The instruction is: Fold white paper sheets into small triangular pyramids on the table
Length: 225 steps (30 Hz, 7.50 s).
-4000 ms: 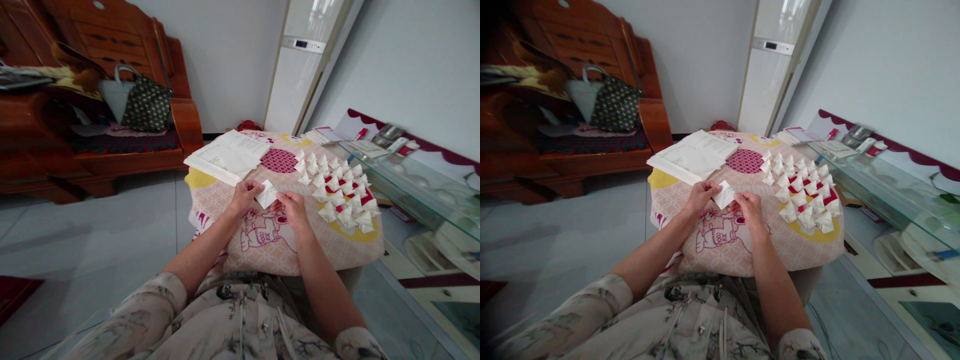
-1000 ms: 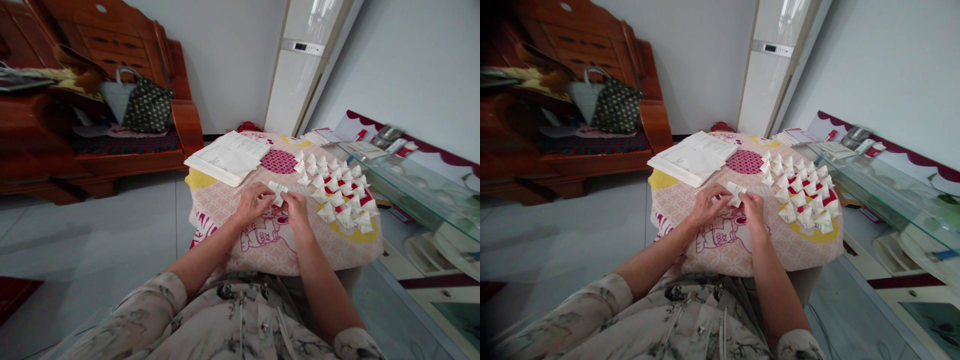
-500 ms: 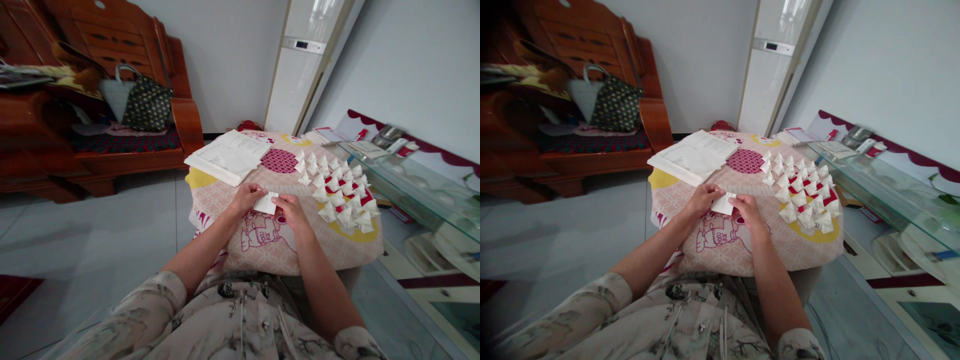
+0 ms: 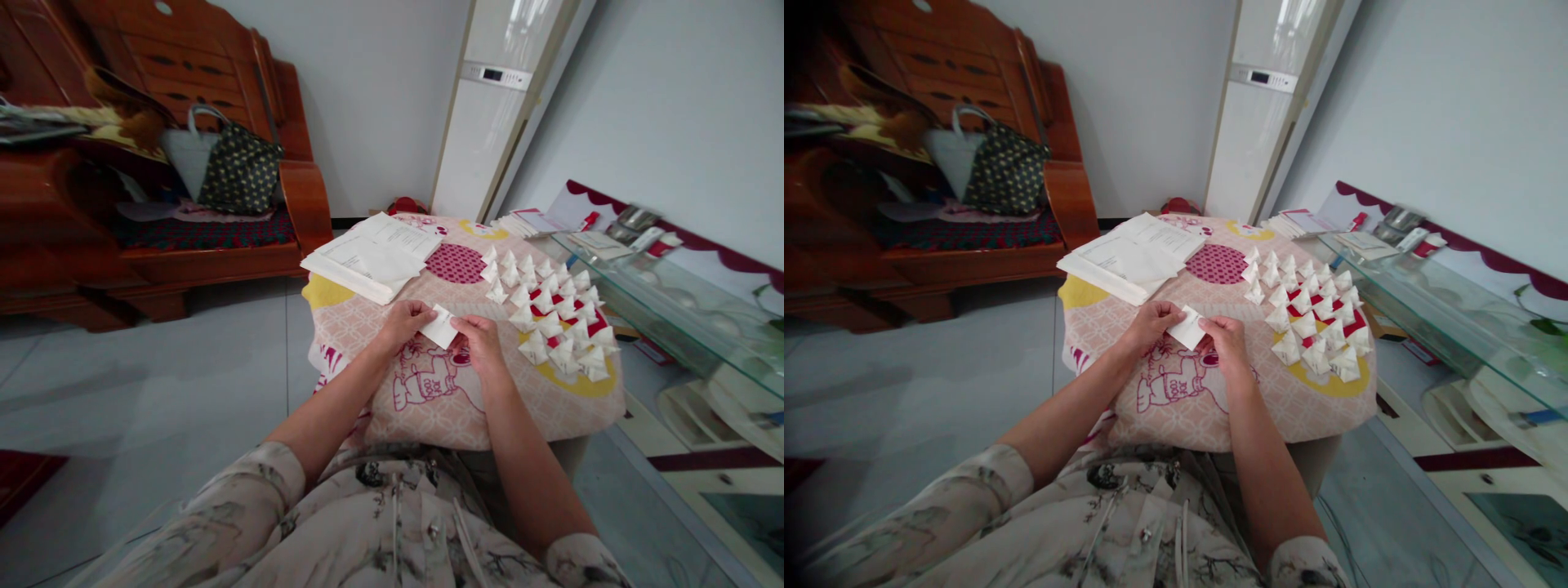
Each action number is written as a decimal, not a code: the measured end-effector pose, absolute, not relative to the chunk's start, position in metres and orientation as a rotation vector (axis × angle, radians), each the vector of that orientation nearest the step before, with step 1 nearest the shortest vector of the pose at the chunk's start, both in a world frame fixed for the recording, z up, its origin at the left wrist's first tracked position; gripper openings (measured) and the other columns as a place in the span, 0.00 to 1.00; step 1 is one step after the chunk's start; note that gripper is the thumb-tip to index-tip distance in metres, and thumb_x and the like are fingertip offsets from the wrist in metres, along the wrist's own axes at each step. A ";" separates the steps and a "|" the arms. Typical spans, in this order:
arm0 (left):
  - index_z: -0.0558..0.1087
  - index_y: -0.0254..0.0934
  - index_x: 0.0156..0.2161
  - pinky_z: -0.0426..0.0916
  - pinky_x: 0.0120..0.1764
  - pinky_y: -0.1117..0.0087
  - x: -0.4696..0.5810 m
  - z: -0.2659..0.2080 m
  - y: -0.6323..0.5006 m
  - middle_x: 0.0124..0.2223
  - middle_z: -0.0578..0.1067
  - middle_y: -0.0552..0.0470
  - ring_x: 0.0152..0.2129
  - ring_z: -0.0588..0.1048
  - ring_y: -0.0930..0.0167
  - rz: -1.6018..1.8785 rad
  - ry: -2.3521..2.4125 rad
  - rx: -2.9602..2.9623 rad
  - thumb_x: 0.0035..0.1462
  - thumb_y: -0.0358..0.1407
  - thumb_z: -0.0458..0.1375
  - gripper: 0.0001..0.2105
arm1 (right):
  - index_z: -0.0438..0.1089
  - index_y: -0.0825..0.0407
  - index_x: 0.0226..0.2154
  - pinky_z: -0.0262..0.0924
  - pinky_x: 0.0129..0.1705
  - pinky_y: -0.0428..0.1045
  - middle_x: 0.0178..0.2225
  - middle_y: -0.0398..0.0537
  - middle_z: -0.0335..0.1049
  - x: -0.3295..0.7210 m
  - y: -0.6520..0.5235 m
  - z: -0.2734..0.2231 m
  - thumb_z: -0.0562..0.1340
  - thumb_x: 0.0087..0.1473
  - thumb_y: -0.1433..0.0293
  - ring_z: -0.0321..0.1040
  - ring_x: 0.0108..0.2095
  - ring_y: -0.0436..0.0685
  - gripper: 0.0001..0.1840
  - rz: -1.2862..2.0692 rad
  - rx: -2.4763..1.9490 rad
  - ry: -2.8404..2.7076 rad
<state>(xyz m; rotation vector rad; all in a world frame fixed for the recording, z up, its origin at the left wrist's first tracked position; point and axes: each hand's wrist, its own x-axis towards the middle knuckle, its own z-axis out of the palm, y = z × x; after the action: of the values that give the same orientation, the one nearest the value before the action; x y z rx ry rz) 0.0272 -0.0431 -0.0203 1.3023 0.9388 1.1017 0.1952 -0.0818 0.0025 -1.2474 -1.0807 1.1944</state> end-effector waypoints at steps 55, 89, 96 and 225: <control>0.75 0.33 0.35 0.65 0.34 0.70 0.025 -0.006 -0.055 0.33 0.74 0.45 0.31 0.72 0.69 0.483 0.721 2.860 0.64 0.31 0.50 0.11 | 0.79 0.51 0.28 0.61 0.34 0.47 0.30 0.45 0.77 0.253 -0.063 0.018 0.66 0.44 0.76 0.70 0.31 0.55 0.08 0.778 -1.314 -2.230; 0.76 0.35 0.27 0.53 0.27 0.71 0.031 0.001 -0.003 0.18 0.69 0.56 0.18 0.64 0.76 0.421 0.989 2.088 0.55 0.34 0.59 0.08 | 0.70 0.51 0.20 0.46 0.23 0.46 0.16 0.40 0.65 0.248 -0.049 0.001 0.64 0.52 0.65 0.58 0.20 0.50 0.12 0.822 -1.538 -2.069; 0.77 0.34 0.26 0.54 0.28 0.72 0.039 0.005 -0.007 0.21 0.72 0.55 0.20 0.65 0.76 0.404 1.159 2.180 0.54 0.34 0.61 0.08 | 0.69 0.53 0.22 0.47 0.24 0.45 0.18 0.41 0.65 0.246 -0.052 0.009 0.63 0.51 0.67 0.59 0.21 0.50 0.10 0.841 -1.656 -2.091; 0.79 0.33 0.25 0.55 0.25 0.74 0.039 0.004 0.006 0.17 0.69 0.56 0.18 0.64 0.76 0.314 1.148 2.045 0.50 0.33 0.60 0.07 | 0.72 0.52 0.18 0.47 0.26 0.47 0.16 0.41 0.64 0.207 -0.053 0.015 0.69 0.45 0.65 0.60 0.22 0.50 0.12 0.663 -2.009 -1.993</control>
<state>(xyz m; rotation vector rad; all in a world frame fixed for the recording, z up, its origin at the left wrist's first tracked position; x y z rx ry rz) 0.0393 0.0058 0.0039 2.0451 1.1481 0.3141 0.2074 -0.0533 0.0149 -2.0089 -1.9925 0.6632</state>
